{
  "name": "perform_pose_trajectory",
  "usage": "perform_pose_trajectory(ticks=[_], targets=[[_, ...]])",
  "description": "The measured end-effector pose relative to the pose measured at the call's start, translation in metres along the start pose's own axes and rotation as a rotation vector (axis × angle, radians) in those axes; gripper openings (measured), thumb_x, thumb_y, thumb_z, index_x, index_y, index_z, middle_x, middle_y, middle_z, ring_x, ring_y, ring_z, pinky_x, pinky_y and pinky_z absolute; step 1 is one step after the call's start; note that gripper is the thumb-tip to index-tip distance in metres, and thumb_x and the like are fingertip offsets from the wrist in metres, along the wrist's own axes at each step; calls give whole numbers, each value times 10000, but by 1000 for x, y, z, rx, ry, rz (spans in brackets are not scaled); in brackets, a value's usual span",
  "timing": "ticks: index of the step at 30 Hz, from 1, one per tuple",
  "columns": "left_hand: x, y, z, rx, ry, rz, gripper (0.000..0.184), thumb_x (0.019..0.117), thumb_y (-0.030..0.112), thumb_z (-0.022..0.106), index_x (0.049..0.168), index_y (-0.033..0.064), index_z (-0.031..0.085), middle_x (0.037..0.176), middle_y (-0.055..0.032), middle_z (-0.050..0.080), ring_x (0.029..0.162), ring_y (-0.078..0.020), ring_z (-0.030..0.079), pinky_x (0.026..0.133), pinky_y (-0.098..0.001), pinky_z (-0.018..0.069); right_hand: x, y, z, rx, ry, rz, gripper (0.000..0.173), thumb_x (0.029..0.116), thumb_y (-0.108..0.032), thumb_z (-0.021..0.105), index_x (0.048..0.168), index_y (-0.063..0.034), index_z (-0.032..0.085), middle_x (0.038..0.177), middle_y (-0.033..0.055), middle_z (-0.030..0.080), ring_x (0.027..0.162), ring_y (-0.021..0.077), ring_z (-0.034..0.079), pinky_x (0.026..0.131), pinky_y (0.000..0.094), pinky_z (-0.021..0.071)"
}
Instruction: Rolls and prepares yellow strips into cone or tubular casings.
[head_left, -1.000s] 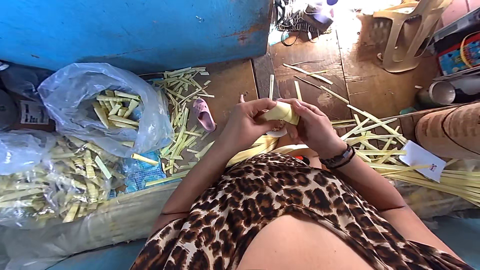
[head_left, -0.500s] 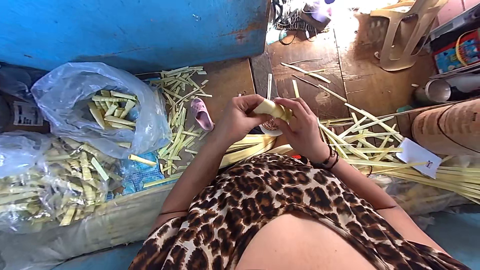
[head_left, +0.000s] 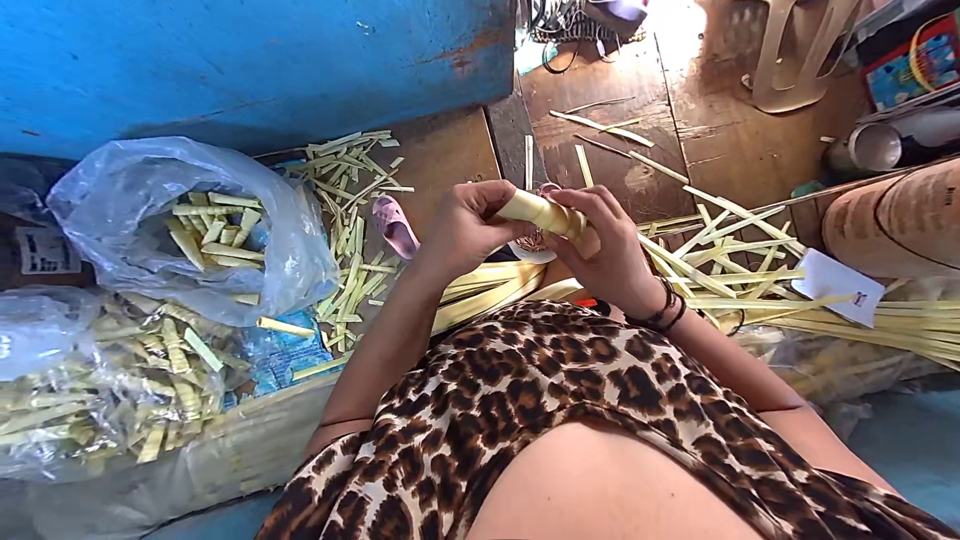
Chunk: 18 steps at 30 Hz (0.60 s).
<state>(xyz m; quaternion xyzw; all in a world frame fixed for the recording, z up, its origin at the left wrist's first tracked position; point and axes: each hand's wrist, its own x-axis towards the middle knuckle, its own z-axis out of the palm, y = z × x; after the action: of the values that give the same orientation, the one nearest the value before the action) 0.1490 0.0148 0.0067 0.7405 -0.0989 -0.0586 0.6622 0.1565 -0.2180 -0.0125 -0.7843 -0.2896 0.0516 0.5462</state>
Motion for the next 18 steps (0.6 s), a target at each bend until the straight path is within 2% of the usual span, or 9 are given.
perform_pose_trajectory(ticks=[2, 5, 7, 9, 10, 13, 14, 17, 18], targets=[[1, 2, 0, -23, -21, -14, 255, 796, -52, 813, 1016, 16, 704, 898, -4, 747, 804, -44, 708, 756, -211, 605, -1, 1, -4, 120, -29, 90, 339, 1041, -116, 566, 1367, -28, 594, 1137, 74, 677, 927, 101, 672, 799, 263, 590], [2, 1, 2, -17, -33, 14, 229, 802, -47, 809, 1000, 13, 710, 885, 2, 739, 799, -38, 694, 760, -205, 593, -5, -1, -12, 709, -82, 458, 430, 1135, -346, 297, 1335, -151, 623, 781, 42, 675, 555, 61, 610, 493, 203, 535], [3, 2, 4, 12, -8, 17, 205, 801, -43, 810, 970, 18, 711, 857, 9, 732, 768, -27, 683, 734, -195, 585, -10, 0, -13, 385, -46, 257, 340, 1111, -224, 410, 1375, -100, 586, 918, 62, 698, 684, 78, 660, 596, 222, 578], [3, 4, 5, 24, -4, -7, 213, 800, -45, 808, 980, 20, 715, 866, 8, 740, 771, -31, 693, 735, -200, 595, -8, 4, -12, 31, -3, 20, 400, 1008, -139, 619, 1382, -6, 579, 1163, 115, 663, 968, 149, 670, 830, 311, 587], [3, 5, 6, 19, -17, -11, 228, 799, -42, 812, 997, 17, 716, 881, 3, 747, 779, -36, 701, 739, -205, 601, -10, 6, -13, 83, -8, 41, 375, 1014, -122, 611, 1373, -15, 594, 1143, 96, 674, 945, 124, 671, 820, 281, 587], [2, 4, 8, 24, -66, 22, 238, 817, -11, 817, 1033, 13, 721, 922, -11, 756, 820, -55, 714, 773, -223, 609, -21, 9, -20, 798, -106, 447, 386, 1131, -337, 326, 1282, -158, 633, 762, 21, 672, 547, 41, 597, 492, 184, 515], [2, 3, 10, 29, -68, 34, 216, 824, -8, 814, 1020, 10, 725, 930, -24, 759, 825, -68, 716, 777, -235, 611, -23, 10, -21, 801, -94, 448, 409, 1130, -367, 324, 1293, -156, 634, 760, 29, 677, 544, 49, 609, 484, 194, 525], [1, 8, 15, 47, -45, 36, 193, 816, -18, 812, 983, 15, 721, 910, -19, 758, 799, -57, 712, 750, -226, 606, -25, 20, -19, 108, 22, 37, 380, 1038, -228, 569, 1349, -14, 615, 1181, 98, 685, 999, 136, 676, 842, 311, 594], [1, 9, 17, 47, -43, 19, 208, 811, -28, 809, 992, 14, 716, 907, -15, 756, 798, -53, 713, 752, -222, 608, -25, 23, -19, 32, 38, -26, 386, 1008, -208, 625, 1326, 12, 631, 1210, 139, 674, 1041, 178, 675, 878, 348, 590]])
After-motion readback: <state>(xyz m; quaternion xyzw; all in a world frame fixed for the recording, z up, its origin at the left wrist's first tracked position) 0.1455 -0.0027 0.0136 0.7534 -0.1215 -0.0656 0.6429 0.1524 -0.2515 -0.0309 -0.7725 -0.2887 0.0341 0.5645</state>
